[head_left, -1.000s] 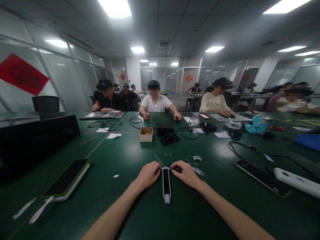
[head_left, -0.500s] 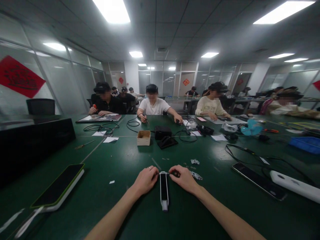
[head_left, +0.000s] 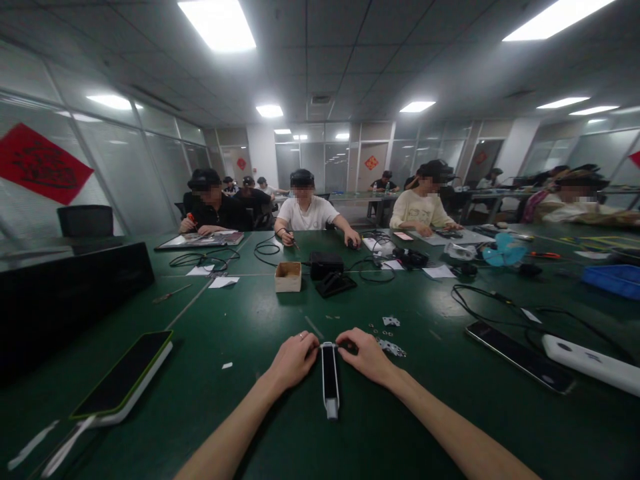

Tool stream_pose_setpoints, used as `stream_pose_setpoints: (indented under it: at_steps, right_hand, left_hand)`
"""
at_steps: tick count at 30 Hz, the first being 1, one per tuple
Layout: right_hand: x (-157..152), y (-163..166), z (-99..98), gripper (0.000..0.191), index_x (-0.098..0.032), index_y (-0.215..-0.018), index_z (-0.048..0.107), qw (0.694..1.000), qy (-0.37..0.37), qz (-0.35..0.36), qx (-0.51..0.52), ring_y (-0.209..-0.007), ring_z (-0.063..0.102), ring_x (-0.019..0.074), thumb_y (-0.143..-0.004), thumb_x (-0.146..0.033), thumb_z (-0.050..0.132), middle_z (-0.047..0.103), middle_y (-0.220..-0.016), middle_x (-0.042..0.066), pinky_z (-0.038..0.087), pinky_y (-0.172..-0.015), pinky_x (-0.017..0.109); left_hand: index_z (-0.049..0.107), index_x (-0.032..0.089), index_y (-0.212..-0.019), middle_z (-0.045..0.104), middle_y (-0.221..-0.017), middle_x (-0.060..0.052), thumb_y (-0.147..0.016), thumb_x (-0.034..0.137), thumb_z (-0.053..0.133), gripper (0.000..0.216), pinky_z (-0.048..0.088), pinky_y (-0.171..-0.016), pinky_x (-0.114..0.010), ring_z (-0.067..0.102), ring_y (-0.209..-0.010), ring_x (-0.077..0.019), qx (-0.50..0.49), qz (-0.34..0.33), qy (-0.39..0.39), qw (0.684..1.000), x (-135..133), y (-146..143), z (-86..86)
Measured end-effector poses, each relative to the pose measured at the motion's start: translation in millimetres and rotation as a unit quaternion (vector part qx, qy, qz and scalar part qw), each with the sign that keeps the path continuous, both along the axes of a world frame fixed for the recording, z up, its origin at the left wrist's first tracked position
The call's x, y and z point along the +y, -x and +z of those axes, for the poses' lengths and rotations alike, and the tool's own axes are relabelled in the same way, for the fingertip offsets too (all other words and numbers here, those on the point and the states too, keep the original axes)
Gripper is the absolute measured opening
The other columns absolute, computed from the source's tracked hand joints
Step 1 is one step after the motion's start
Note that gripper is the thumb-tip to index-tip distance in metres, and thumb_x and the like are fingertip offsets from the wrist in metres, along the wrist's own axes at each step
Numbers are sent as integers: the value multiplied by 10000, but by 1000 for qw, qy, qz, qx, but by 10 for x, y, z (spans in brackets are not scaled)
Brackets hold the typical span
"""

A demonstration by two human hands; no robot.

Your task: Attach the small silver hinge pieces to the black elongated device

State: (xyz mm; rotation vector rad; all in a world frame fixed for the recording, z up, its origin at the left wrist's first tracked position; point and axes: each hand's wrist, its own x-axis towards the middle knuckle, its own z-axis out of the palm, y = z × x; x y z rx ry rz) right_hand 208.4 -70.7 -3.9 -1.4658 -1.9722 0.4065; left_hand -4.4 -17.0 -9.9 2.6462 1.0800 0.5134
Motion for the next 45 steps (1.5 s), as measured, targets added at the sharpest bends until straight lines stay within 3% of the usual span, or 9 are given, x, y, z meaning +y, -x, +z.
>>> stream_pose_setpoints:
  at_steps: [8, 13, 16, 21, 25, 28, 31, 39, 45]
  right_hand:
    - [4, -5, -40, 195, -199, -992, 633, 1000, 7, 15, -5, -831, 573, 166, -810, -208, 564, 635, -942, 37, 488, -757, 306]
    - [8, -160, 125, 213, -184, -1016, 627, 997, -52, 18, -51, -927, 570, 195, -821, -218, 545, 648, -1001, 67, 467, -843, 348]
    - [29, -428, 289, 200, -178, -972, 636, 992, -80, -28, -92, -896, 576, 190, -854, -247, 490, 654, -958, 70, 455, -834, 352]
    - [0, -911, 487, 229, -183, -837, 653, 982, 52, -104, -148, -741, 586, 167, -835, -366, 515, 657, -821, 50, 438, -662, 282]
    - [-43, -1049, 454, 281, -183, -797, 660, 970, 202, -72, -113, -670, 597, 154, -765, -453, 590, 671, -774, 33, 414, -564, 242]
    - [-57, -1011, 412, 190, -184, -776, 671, 962, 256, -44, -88, -674, 610, 152, -694, -355, 664, 681, -759, 21, 420, -560, 227]
    - [-66, -962, 439, 93, -174, -743, 670, 961, 257, -45, -87, -673, 613, 146, -696, -247, 637, 679, -743, 20, 429, -572, 218]
    - [-46, -1154, 507, 187, -172, -764, 642, 980, 148, -79, -104, -682, 596, 142, -778, -332, 546, 662, -765, 31, 417, -605, 223]
    - [-3, -1407, 394, 48, -175, -680, 638, 947, 201, -178, -177, -667, 598, 148, -695, -212, 612, 666, -727, 41, 385, -593, 226]
  left_hand:
    - [540, 205, -926, 580, -917, -29, -884, 182, 422, 128, 429, -716, -266, 556, -823, -168, -1, -2, 2, 1000, -19, -6, 42]
    - [539, 204, -922, 583, -917, -31, -891, 192, 412, 131, 425, -720, -269, 559, -815, -168, -2, -6, -2, 1000, 3, -8, 5]
    - [537, 204, -924, 579, -915, -30, -900, 201, 410, 129, 422, -705, -266, 557, -803, -166, -5, -13, 2, 1000, 24, 0, -16]
    - [540, 203, -945, 576, -925, -26, -902, 209, 419, 128, 423, -736, -271, 551, -812, -161, -15, -13, 12, 1000, 46, 3, -38]
    - [545, 204, -942, 578, -938, -28, -900, 207, 422, 130, 423, -736, -273, 551, -819, -163, -9, -7, 23, 1000, 48, 1, -40]
    - [540, 203, -942, 579, -923, -29, -904, 210, 417, 129, 420, -726, -274, 550, -810, -164, -9, -10, 14, 1000, 47, -1, -35]
    - [537, 205, -947, 580, -922, -27, -902, 204, 419, 127, 416, -714, -270, 553, -812, -162, -4, -11, 13, 1000, 46, -4, -23]
    - [536, 204, -947, 579, -928, -29, -901, 199, 417, 127, 420, -721, -268, 557, -820, -161, -8, -18, 16, 1000, 57, -2, -18]
    - [542, 203, -944, 585, -927, -38, -896, 204, 410, 141, 425, -735, -279, 555, -824, -173, 0, -10, 9, 1000, 32, -10, -4]
